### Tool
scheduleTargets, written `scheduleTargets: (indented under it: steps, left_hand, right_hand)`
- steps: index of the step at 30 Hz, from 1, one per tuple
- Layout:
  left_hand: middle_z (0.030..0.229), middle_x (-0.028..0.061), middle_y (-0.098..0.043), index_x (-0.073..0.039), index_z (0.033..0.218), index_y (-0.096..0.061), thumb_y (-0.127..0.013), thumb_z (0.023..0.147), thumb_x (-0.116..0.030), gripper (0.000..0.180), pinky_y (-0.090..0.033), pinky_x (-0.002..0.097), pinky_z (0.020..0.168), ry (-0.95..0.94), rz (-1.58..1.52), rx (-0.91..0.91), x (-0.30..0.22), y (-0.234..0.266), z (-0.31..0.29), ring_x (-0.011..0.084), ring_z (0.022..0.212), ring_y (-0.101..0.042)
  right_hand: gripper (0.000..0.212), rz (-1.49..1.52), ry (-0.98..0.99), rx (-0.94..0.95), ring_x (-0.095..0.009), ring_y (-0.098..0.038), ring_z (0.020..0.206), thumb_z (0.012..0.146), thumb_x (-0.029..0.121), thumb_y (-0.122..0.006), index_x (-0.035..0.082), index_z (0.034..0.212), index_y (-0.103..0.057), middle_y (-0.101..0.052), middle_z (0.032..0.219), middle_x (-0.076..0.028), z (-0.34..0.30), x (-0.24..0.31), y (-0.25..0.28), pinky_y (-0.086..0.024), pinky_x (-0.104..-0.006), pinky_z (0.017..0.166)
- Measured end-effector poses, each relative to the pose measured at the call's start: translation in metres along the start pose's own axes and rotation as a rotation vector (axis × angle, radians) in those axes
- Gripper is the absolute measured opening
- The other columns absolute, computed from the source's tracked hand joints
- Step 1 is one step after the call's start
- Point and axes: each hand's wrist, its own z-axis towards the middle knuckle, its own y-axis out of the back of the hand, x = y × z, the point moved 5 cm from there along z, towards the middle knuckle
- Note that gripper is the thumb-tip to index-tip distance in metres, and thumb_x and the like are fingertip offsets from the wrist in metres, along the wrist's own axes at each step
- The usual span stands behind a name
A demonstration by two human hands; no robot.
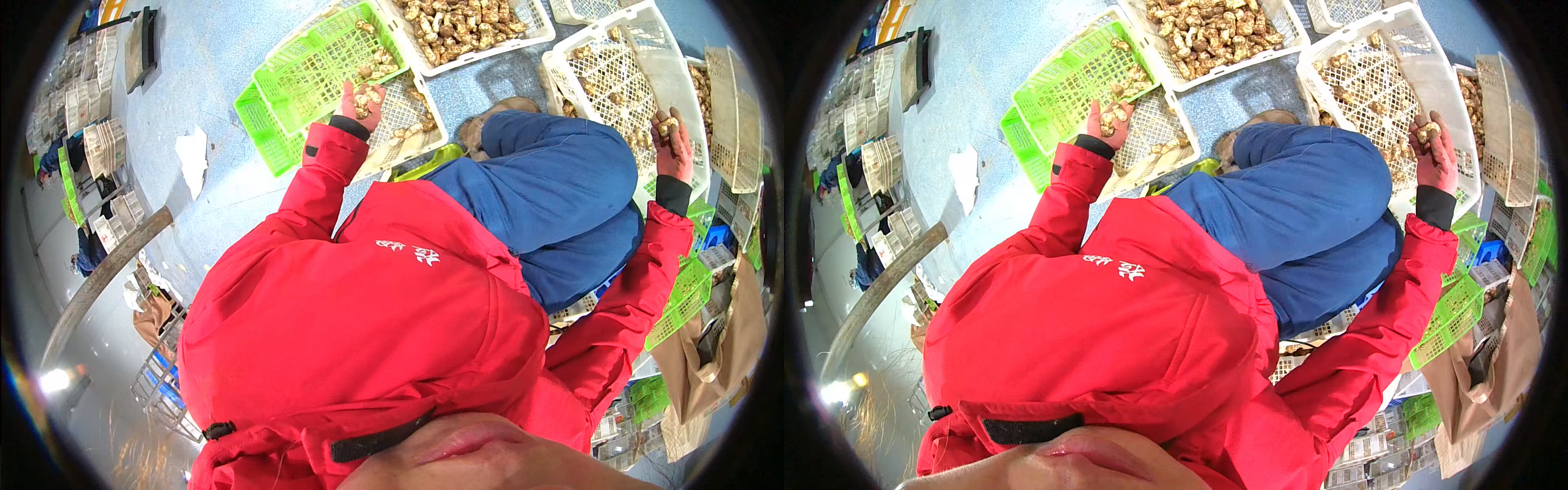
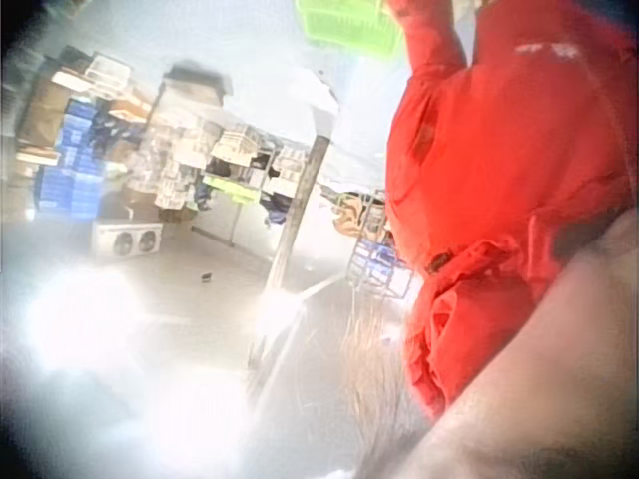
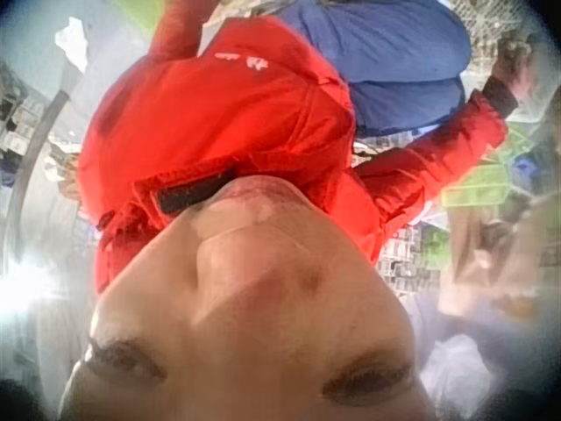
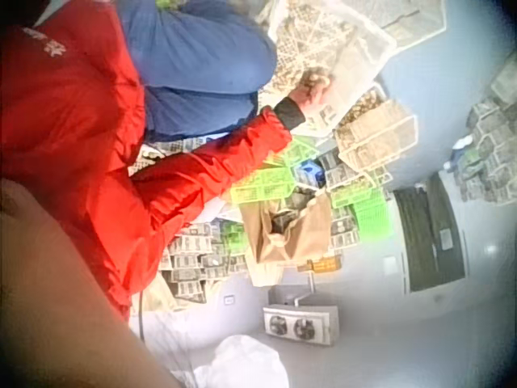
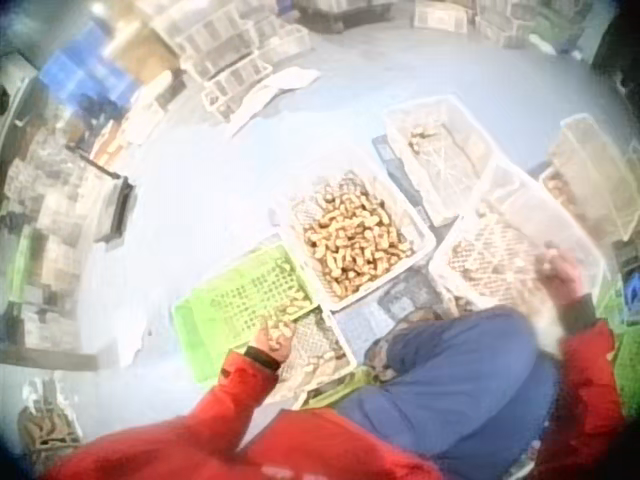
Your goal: The person picks up pieces of ginger from a white crate by hand and places them into different smaller green and white baskets.
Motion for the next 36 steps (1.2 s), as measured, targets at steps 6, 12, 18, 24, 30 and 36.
scheduleTargets:
  steps: [6,12,18,24,30,36]
  left_hand:
    - [0.092,0.0068,-0.060,-0.006,0.102,-0.049,-0.054,0.089,-0.022,0.021,-0.044,0.0199,0.040,0.355,0.215,-0.066,0.065,-0.031,0.003,0.0206,0.084,-0.061]
    - [0.111,0.0093,-0.057,-0.007,0.116,-0.047,-0.047,0.093,-0.020,0.027,-0.048,0.0221,0.051,0.145,0.742,0.226,0.084,-0.074,0.017,0.0206,0.098,-0.057]
    - [0.106,0.0110,-0.059,-0.003,0.119,-0.047,-0.047,0.093,-0.023,0.033,-0.046,0.0214,0.050,0.122,0.962,0.385,0.169,-0.207,0.060,0.0169,0.086,-0.061]
    - [0.100,0.0089,-0.061,-0.005,0.124,-0.047,-0.052,0.090,-0.028,0.042,-0.043,0.0197,0.050,0.031,1.459,0.582,0.251,-0.269,0.074,0.0113,0.077,-0.059]
    - [0.078,0.0015,-0.058,-0.006,0.113,-0.055,-0.060,0.085,-0.014,0.030,-0.040,0.0191,0.047,-0.022,1.648,0.660,0.299,-0.269,0.100,0.0064,0.059,-0.051]
    - [0.106,0.0136,-0.059,-0.004,0.115,-0.049,-0.049,0.092,-0.032,0.036,-0.048,0.0193,0.048,0.185,1.286,0.478,0.248,-0.261,0.090,0.0196,0.085,-0.063]
  right_hand:
    - [0.054,0.020,-0.041,0.025,-0.028,-0.055,0.103,0.088,0.022,-0.053,-0.002,0.132,-0.036,-0.053,0.117,-0.019,-0.007,-0.010,-0.003,-0.043,-0.0361,0.090]
    - [0.054,0.330,-0.004,0.215,-0.030,-0.052,0.109,0.089,0.032,-0.053,0.004,0.132,-0.036,-0.052,0.120,-0.018,-0.001,-0.018,-0.059,-0.044,-0.0357,0.088]
    - [0.082,0.209,-0.068,0.132,-0.022,-0.054,0.104,0.084,0.063,-0.042,0.002,0.137,-0.025,-0.049,0.114,-0.014,-0.003,-0.007,-0.091,-0.046,-0.0273,0.083]
    - [0.099,0.171,0.020,0.208,-0.023,-0.047,0.115,0.078,0.073,-0.040,-0.001,0.140,-0.017,-0.044,0.126,-0.017,-0.008,-0.002,-0.101,-0.041,-0.0335,0.094]
    - [0.037,-0.249,0.309,0.188,-0.020,-0.057,0.099,0.093,0.021,-0.043,0.005,0.126,-0.046,-0.054,0.120,-0.011,-0.011,0.005,-0.099,-0.046,-0.0306,0.085]
    - [0.030,-0.055,0.211,-0.514,-0.023,-0.065,0.087,0.088,0.018,-0.048,0.003,0.112,-0.058,-0.064,0.101,-0.014,-0.015,-0.012,0.058,-0.052,-0.0290,0.073]
